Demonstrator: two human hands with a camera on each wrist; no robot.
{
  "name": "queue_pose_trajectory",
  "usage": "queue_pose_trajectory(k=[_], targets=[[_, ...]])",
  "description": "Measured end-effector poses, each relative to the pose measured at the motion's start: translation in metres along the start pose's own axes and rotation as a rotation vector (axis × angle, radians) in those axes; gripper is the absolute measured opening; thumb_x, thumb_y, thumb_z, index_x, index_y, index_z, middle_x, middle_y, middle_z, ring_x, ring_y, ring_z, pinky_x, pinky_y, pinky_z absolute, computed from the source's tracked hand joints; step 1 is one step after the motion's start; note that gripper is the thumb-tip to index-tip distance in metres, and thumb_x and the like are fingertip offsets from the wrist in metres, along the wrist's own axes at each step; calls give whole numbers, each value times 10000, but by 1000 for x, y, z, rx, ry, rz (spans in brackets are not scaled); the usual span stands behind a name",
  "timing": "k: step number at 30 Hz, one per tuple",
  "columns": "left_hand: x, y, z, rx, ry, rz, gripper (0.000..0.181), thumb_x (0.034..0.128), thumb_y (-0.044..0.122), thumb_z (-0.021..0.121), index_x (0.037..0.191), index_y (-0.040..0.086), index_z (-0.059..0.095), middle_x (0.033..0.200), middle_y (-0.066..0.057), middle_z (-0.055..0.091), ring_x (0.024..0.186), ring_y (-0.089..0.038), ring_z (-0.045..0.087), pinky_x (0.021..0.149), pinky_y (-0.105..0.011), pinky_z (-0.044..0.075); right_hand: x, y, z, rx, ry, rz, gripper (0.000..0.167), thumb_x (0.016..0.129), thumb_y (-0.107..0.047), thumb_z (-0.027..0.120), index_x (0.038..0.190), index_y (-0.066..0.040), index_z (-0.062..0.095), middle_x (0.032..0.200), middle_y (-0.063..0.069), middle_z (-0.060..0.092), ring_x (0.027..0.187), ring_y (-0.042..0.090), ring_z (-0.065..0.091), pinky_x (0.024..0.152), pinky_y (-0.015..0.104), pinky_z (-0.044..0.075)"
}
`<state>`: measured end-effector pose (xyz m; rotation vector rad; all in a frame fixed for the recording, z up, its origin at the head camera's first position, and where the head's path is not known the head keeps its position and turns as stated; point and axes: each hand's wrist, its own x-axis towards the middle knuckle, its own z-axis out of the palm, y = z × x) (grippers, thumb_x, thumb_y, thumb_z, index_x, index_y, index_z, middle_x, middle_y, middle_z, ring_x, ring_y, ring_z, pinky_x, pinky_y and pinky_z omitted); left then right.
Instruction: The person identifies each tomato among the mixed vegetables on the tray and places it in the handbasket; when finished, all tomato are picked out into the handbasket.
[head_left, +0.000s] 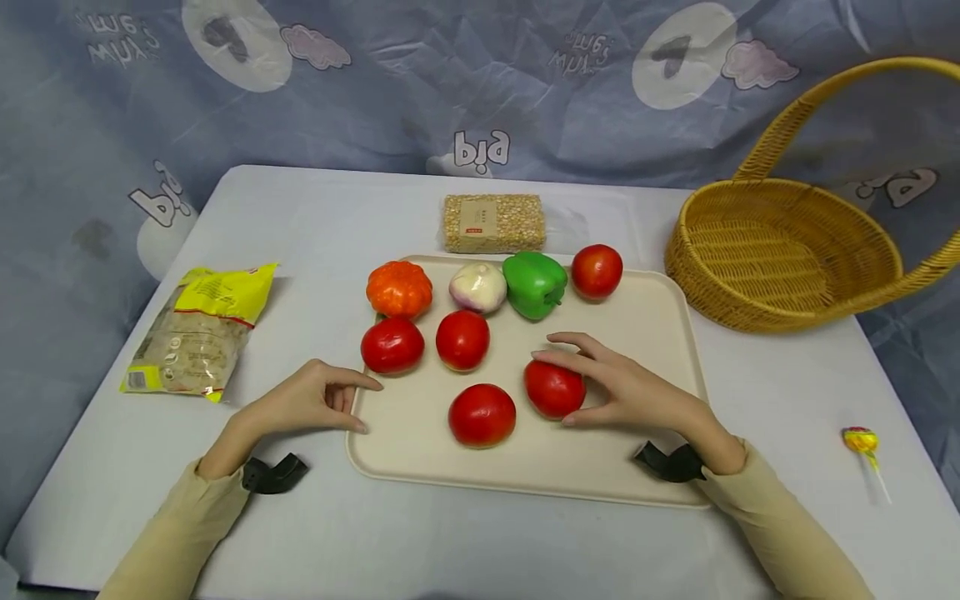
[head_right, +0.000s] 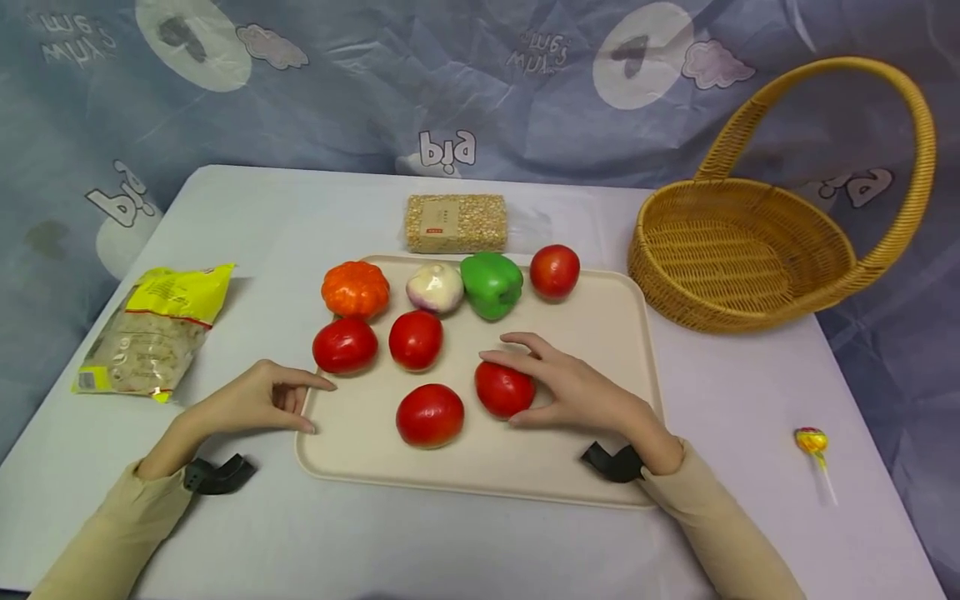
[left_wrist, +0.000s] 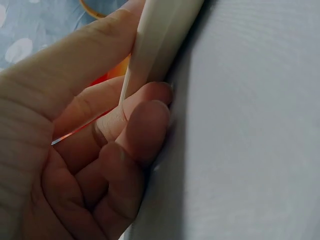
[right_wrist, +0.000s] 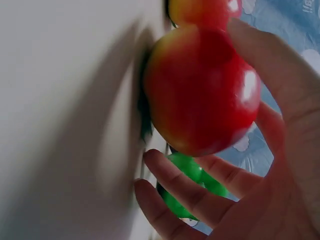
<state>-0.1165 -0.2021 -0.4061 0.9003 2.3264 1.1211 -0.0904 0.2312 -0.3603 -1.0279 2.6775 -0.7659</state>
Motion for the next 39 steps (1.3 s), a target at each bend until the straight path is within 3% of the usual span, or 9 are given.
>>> queue_pose_trajectory(k=[9, 16, 19, 22, 31, 37, 39], targets=[[-2, -1, 2, -23, 0, -19, 469, 698, 308, 820, 1090, 93, 681, 613, 44, 569, 495, 5, 468, 453, -182, 414, 2, 0, 4, 42, -26, -20, 680, 739, -313, 795, 1336, -338, 472, 1337, -98, 464, 1218, 70, 471, 979, 340, 472], [-2, -1, 3, -36, 1, -26, 470, 693, 304, 823, 1095, 107, 678, 616, 50, 568, 491, 0, 470, 454, -187, 419, 0, 3, -7, -10, 44, -5, 680, 716, -298, 813, 1315, -317, 492, 1317, -82, 484, 1205, 80, 479, 975, 334, 465], [-2, 0, 3, -34, 2, -37, 475, 689, 310, 825, 1101, 127, 674, 614, 60, 563, 487, -3, 469, 453, -190, 419, -3, 5, -19, -33, 88, 23, 685, 717, -286, 813, 1319, -299, 486, 1310, -68, 484, 1200, 97, 479, 972, 329, 458], [-3, 0, 2, -28, 3, -48, 479, 685, 328, 825, 1101, 150, 668, 613, 65, 557, 487, -8, 471, 452, -191, 419, -8, 11, -31, -73, 148, 36, 703, 701, -261, 825, 1318, -270, 488, 1297, -44, 480, 1193, 104, 468, 968, 246, 437], [-4, -1, 3, -7, -10, -55, 500, 690, 386, 812, 1107, 171, 639, 601, 52, 522, 486, -15, 471, 458, -190, 418, -19, 40, -74, -161, 403, 50, 758, 594, -61, 864, 1279, -132, 546, 1205, 106, 490, 1080, 131, 447, 909, 43, 304], [-4, 0, 3, -11, -7, -49, 498, 694, 381, 811, 1108, 167, 637, 605, 52, 529, 488, -14, 471, 457, -190, 417, -21, 57, -98, -168, 501, 153, 790, 600, 32, 836, 1308, -98, 513, 1216, 176, 458, 1069, 222, 438, 849, 35, 289], [-4, 0, 2, -16, -8, -43, 494, 695, 377, 811, 1107, 166, 637, 605, 49, 532, 486, -15, 473, 458, -191, 419, -21, 63, -104, -171, 521, 186, 782, 620, 21, 826, 1320, -101, 500, 1230, 194, 447, 1077, 263, 441, 851, 95, 318]])
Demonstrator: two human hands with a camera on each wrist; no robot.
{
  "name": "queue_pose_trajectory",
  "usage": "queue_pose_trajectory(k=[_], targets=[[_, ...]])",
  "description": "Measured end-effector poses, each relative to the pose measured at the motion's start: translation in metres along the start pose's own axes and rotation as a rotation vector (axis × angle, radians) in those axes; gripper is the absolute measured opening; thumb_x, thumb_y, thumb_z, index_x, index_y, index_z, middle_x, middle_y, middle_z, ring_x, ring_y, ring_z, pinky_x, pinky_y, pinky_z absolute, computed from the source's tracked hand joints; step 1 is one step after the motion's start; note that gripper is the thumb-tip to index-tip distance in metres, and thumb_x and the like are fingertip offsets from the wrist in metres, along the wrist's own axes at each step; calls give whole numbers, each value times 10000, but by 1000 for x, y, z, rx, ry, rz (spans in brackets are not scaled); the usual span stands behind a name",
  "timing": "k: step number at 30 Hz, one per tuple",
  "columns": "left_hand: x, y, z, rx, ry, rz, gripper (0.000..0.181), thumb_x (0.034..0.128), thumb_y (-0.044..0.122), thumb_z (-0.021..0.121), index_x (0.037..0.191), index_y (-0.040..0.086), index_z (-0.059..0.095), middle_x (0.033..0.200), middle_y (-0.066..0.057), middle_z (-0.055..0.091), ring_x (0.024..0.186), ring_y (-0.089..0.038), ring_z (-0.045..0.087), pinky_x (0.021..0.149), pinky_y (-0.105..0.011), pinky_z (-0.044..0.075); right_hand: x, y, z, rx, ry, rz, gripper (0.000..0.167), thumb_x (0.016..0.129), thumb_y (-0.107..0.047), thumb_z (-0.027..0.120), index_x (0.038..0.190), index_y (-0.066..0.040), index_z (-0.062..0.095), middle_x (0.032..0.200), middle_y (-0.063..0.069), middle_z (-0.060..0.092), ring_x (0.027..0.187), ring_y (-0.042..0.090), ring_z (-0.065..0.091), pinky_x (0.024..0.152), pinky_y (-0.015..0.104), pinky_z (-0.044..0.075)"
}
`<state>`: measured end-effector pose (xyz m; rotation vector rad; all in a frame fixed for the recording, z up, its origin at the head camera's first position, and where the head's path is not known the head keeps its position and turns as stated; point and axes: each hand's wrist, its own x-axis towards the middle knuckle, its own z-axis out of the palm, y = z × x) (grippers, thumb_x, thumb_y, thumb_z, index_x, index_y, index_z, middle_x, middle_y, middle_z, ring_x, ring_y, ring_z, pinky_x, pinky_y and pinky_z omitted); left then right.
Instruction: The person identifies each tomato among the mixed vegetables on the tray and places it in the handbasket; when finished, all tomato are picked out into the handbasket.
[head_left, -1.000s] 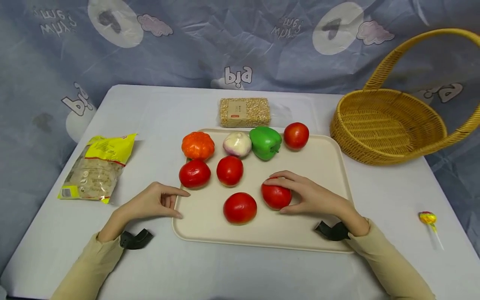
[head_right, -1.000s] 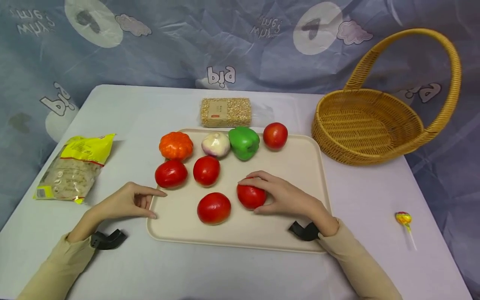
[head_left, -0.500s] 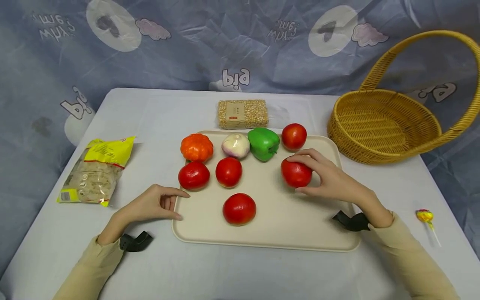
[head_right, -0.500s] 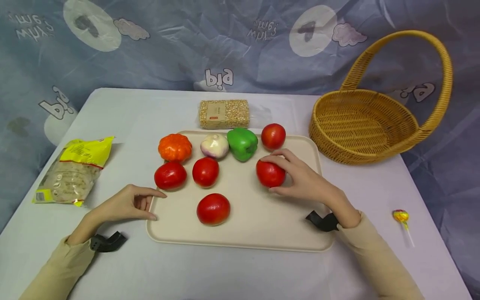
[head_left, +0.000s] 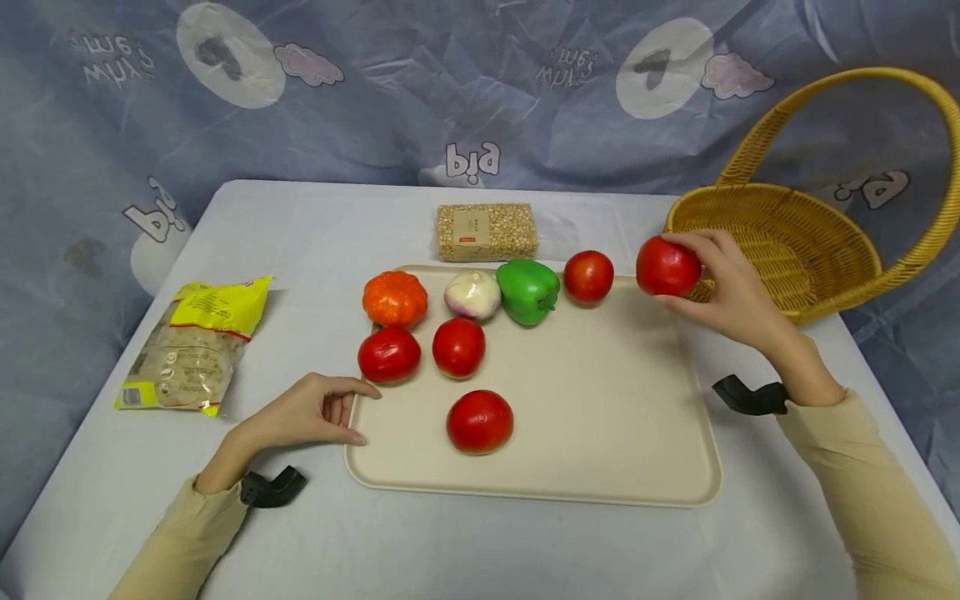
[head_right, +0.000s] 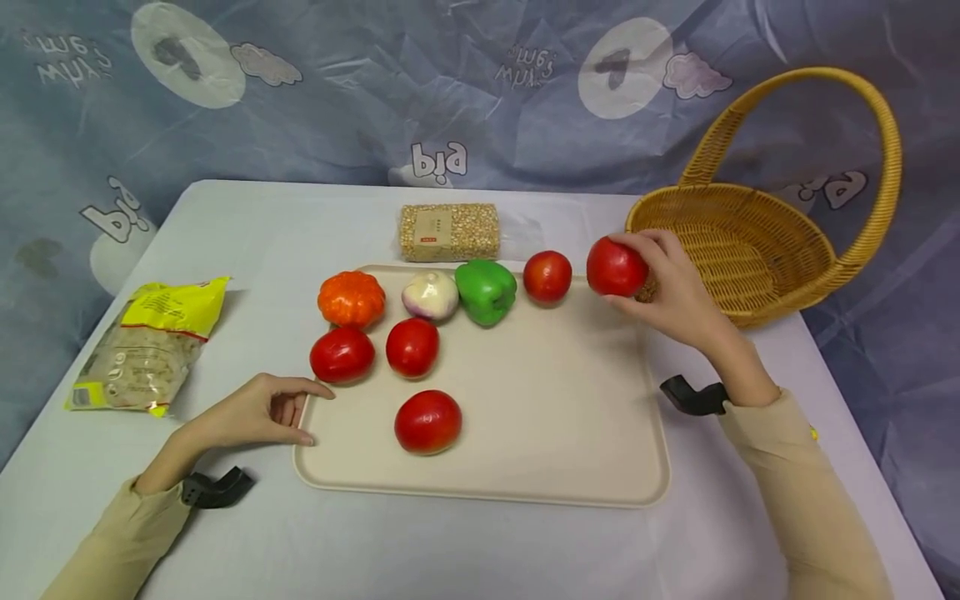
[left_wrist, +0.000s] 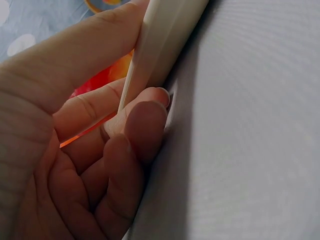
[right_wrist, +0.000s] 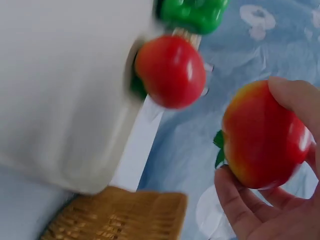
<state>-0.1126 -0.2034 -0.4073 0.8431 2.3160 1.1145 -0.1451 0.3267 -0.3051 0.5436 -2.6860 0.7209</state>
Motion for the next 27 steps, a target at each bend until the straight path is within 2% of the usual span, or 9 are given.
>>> queue_pose_trajectory(k=[3, 8, 11, 13, 16, 18, 20, 27], targets=[[0, 0, 0, -1, 2, 3, 488, 696, 373, 812, 1104, 172, 637, 604, 49, 533, 484, -13, 469, 458, -189, 416, 5, 11, -3, -5, 34, 53, 757, 670, -32, 810, 1344, -129, 480, 1243, 194, 435, 1080, 223, 423, 822, 97, 325], [1, 0, 0, -5, -1, 4, 483, 697, 358, 814, 1105, 173, 636, 604, 46, 533, 483, -10, 466, 457, -187, 412, 9, 39, -3, 22, 105, 177, 708, 757, -138, 763, 1385, -165, 436, 1257, 178, 418, 1040, -56, 323, 769, -6, 289], [1, 0, 0, -12, -2, 0, 480, 696, 346, 817, 1105, 171, 636, 607, 43, 534, 483, -10, 467, 457, -186, 412, 12, 57, -4, 23, 141, 262, 694, 789, -181, 731, 1404, -165, 408, 1247, 179, 413, 971, -109, 302, 752, 35, 279], [1, 0, 0, -15, -1, -5, 480, 695, 339, 819, 1105, 170, 636, 604, 40, 532, 482, -12, 467, 456, -186, 411, 13, 68, -4, 9, 147, 327, 693, 814, -217, 703, 1424, -180, 376, 1271, 185, 405, 977, -54, 321, 765, 96, 298], [0, 0, 0, -15, 0, -7, 478, 695, 340, 819, 1103, 171, 636, 604, 37, 530, 480, -13, 465, 455, -186, 409, 14, 83, -5, 13, 127, 391, 698, 845, -239, 663, 1450, -167, 322, 1343, 237, 372, 1126, 167, 388, 932, 306, 383], [1, 1, 0, -16, -1, -8, 478, 695, 339, 819, 1104, 174, 636, 601, 38, 526, 479, -13, 465, 454, -187, 409, 13, 91, -6, 16, 96, 429, 705, 866, -261, 637, 1466, -156, 283, 1388, 277, 334, 1209, 352, 353, 997, 505, 355], [1, 2, 0, -18, -2, -9, 477, 696, 336, 819, 1105, 173, 635, 602, 41, 525, 481, -12, 465, 454, -188, 410, 13, 98, -8, 25, 75, 444, 712, 874, -262, 627, 1471, -129, 263, 1406, 310, 312, 1264, 465, 296, 1019, 657, 259], [0, 2, -1, -14, -7, -14, 477, 699, 329, 818, 1110, 172, 633, 603, 52, 522, 485, -9, 465, 454, -189, 412, 7, 115, -19, 19, 8, 506, 746, 880, -308, 619, 1485, -117, 227, 1448, 317, 287, 1306, 518, 264, 1028, 691, 229]])
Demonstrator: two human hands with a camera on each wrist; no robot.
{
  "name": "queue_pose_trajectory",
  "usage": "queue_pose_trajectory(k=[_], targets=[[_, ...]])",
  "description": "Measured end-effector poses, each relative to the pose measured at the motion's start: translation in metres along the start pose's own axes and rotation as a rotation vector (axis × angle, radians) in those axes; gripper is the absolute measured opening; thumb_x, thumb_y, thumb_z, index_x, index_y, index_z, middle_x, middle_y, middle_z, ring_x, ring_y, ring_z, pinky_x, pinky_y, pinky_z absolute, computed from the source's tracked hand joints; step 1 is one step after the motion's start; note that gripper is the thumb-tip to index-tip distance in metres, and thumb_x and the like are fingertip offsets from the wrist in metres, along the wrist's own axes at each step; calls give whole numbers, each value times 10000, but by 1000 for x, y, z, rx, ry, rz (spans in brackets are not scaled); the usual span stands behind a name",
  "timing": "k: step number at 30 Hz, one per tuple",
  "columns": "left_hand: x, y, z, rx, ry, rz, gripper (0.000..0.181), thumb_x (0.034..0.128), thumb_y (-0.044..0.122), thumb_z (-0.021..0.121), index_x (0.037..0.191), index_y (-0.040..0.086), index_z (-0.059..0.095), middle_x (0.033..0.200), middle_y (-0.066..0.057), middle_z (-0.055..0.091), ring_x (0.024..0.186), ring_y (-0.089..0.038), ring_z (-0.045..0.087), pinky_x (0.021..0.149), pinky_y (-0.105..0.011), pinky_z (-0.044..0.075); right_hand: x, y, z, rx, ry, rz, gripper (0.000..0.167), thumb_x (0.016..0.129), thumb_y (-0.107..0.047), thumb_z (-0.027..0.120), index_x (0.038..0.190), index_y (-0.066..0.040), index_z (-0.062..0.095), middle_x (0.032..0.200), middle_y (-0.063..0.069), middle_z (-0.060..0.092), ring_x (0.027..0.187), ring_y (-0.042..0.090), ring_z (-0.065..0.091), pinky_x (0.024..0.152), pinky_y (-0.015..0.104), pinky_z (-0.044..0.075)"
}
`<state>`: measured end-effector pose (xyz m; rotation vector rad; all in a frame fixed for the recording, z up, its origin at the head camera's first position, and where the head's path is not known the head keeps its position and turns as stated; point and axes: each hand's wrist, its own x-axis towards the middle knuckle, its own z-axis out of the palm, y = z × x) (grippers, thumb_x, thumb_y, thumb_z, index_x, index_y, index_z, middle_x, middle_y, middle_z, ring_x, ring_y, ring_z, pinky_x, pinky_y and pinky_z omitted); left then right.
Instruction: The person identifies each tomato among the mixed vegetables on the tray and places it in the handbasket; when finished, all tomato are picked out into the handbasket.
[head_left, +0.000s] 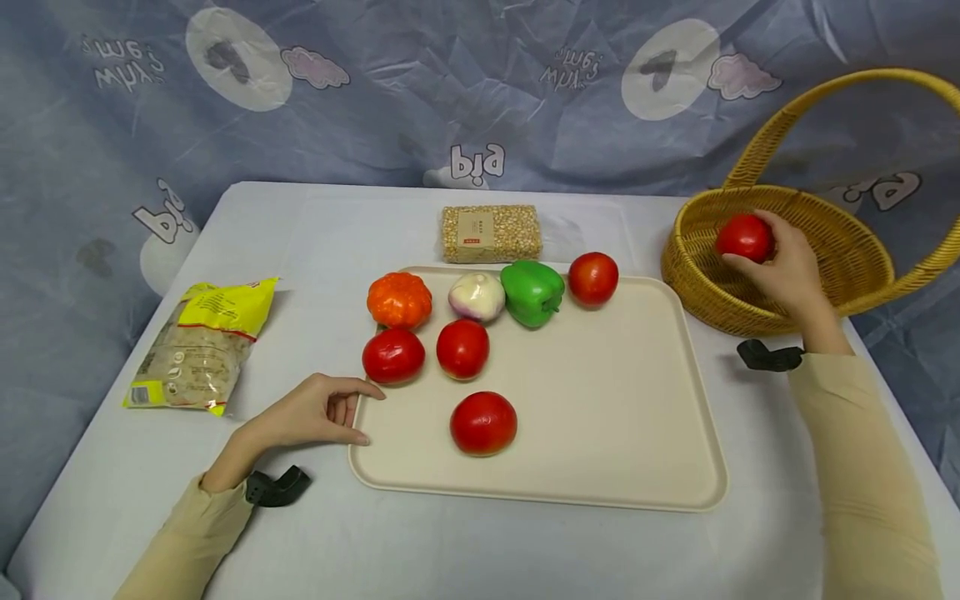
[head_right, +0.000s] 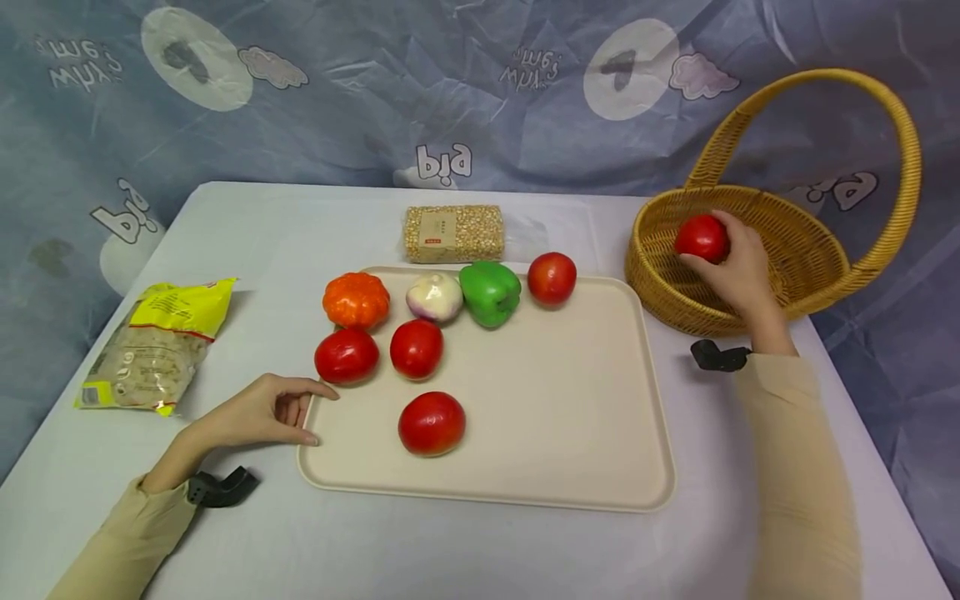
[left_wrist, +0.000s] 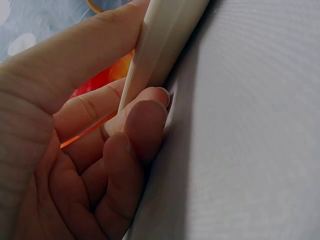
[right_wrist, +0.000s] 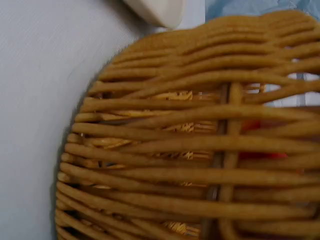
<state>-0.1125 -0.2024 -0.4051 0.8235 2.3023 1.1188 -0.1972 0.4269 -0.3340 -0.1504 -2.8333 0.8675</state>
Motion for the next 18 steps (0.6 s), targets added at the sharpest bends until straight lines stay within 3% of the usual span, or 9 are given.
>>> queue_pose_trajectory(k=[12, 18], targets=[[0, -1, 0, 5, 2, 5, 474, 699, 341, 816, 1105, 177, 634, 612, 43, 533, 486, -14, 466, 460, -185, 410, -2, 36, -15, -141, -171, 63, 798, 915, -357, 543, 1487, -7, 110, 1429, 398, 220, 1215, 601, 254, 968, 710, 223], [0, -3, 0, -4, 2, -1, 482, 695, 345, 818, 1106, 172, 636, 601, 33, 526, 481, -19, 467, 455, -187, 409, 1, 39, -14, -129, -206, 77, 816, 926, -368, 514, 1486, 13, 60, 1434, 409, 186, 1233, 602, 232, 992, 707, 211]])
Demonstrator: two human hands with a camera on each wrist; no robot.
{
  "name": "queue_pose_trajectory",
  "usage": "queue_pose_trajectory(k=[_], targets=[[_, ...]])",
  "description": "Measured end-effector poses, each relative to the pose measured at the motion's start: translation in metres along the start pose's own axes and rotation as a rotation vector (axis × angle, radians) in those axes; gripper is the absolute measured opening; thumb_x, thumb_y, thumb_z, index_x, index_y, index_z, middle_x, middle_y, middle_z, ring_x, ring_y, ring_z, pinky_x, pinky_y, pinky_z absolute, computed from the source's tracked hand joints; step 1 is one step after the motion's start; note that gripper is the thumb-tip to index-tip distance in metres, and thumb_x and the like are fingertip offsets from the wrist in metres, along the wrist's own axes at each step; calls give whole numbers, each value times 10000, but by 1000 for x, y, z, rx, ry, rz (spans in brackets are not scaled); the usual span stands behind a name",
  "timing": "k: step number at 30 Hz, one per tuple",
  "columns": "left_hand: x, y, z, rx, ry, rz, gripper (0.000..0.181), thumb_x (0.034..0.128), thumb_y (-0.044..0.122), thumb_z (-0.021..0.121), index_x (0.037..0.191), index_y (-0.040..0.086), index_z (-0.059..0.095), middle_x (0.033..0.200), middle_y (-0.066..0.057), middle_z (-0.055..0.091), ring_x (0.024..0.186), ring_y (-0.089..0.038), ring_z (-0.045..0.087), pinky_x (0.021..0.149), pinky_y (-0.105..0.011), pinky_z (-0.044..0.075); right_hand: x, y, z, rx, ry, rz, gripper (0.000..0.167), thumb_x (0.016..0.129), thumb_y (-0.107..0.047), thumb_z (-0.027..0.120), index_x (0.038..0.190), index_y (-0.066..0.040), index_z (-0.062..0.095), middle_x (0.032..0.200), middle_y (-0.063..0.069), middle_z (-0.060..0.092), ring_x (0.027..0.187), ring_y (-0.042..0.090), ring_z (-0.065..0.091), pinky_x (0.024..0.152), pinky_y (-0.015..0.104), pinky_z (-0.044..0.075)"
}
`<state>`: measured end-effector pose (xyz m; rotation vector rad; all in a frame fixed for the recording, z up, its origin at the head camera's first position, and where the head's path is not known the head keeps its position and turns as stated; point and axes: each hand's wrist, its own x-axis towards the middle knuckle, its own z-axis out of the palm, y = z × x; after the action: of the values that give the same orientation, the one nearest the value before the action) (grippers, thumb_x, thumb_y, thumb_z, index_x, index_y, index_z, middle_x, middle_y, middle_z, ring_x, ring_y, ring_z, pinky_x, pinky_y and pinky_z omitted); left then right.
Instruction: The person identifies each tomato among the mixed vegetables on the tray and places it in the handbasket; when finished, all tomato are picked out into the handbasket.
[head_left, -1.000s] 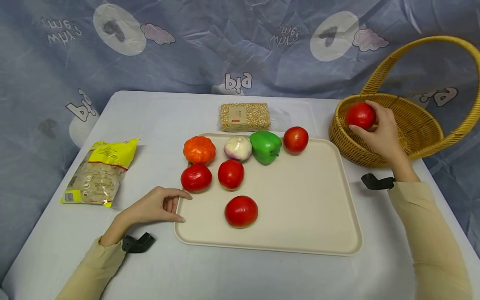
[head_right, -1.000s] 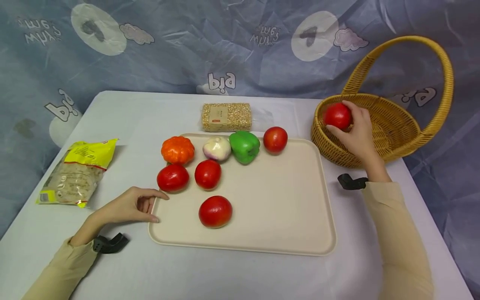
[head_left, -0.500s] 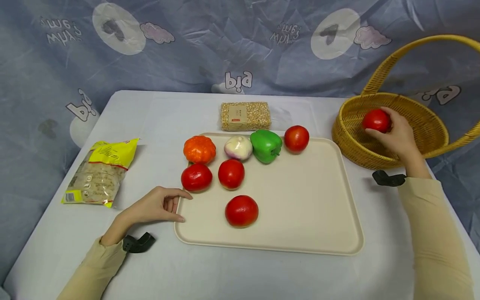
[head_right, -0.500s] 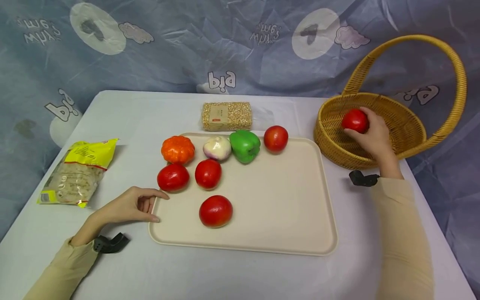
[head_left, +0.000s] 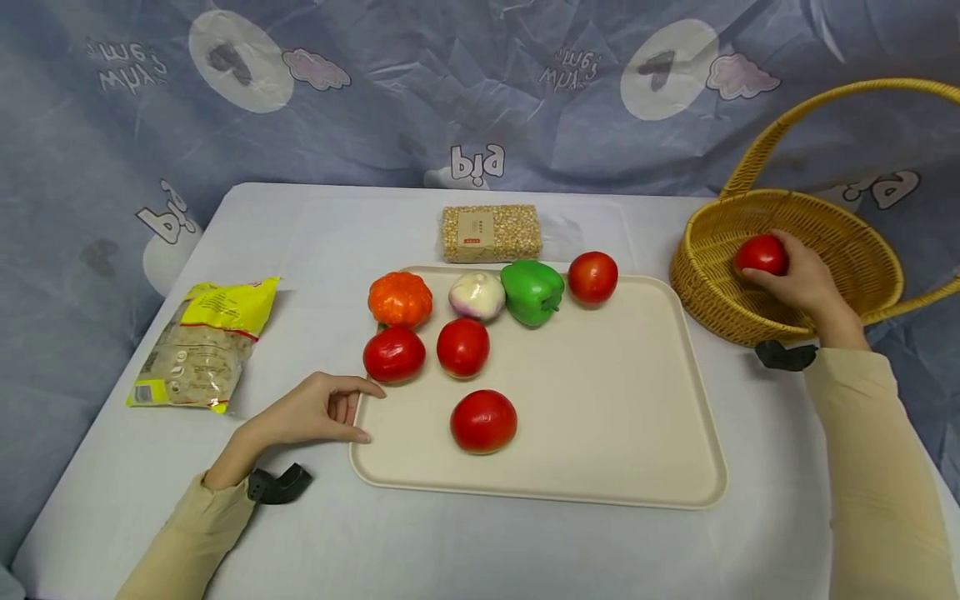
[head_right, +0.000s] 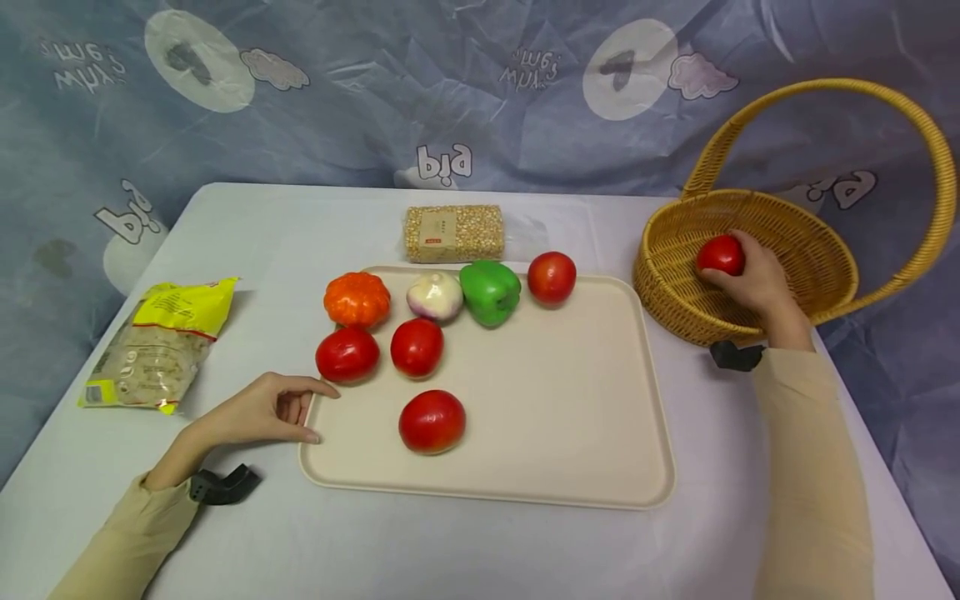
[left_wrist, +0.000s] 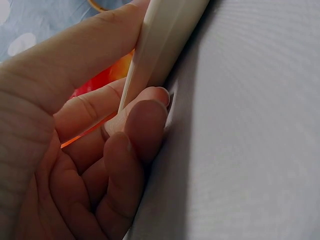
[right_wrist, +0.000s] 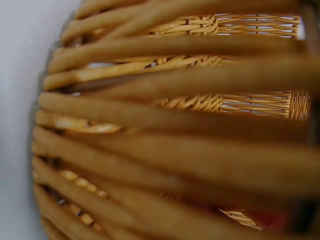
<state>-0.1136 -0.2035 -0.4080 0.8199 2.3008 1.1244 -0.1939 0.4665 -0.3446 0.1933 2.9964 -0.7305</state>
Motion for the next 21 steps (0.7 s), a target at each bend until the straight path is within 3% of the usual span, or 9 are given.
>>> queue_pose_trajectory(k=[10, 17, 21], targets=[[1, 1, 0, -10, -3, -1, 484, 693, 338, 820, 1108, 171, 634, 601, 42, 522, 483, -20, 473, 456, -193, 416, -4, -1, 1, -2, -31, 33, 836, 933, -383, 476, 1491, -12, -25, 1432, 429, 111, 1265, 614, 159, 979, 728, 206], [0, 1, 0, -16, -3, 2, 485, 694, 329, 821, 1111, 168, 635, 596, 48, 516, 480, -13, 469, 452, -193, 414, -15, -8, -5, 19, -13, 59, 856, 927, -391, 486, 1501, -72, -63, 1462, 417, 14, 1312, 615, 93, 980, 753, 182], [0, 1, 0, -16, -1, 3, 482, 694, 326, 821, 1109, 168, 634, 598, 51, 513, 482, -13, 469, 452, -193, 413, -22, -16, -8, 7, 24, 32, 829, 935, -356, 486, 1504, -71, -45, 1471, 406, 24, 1326, 604, 86, 996, 747, 170]])
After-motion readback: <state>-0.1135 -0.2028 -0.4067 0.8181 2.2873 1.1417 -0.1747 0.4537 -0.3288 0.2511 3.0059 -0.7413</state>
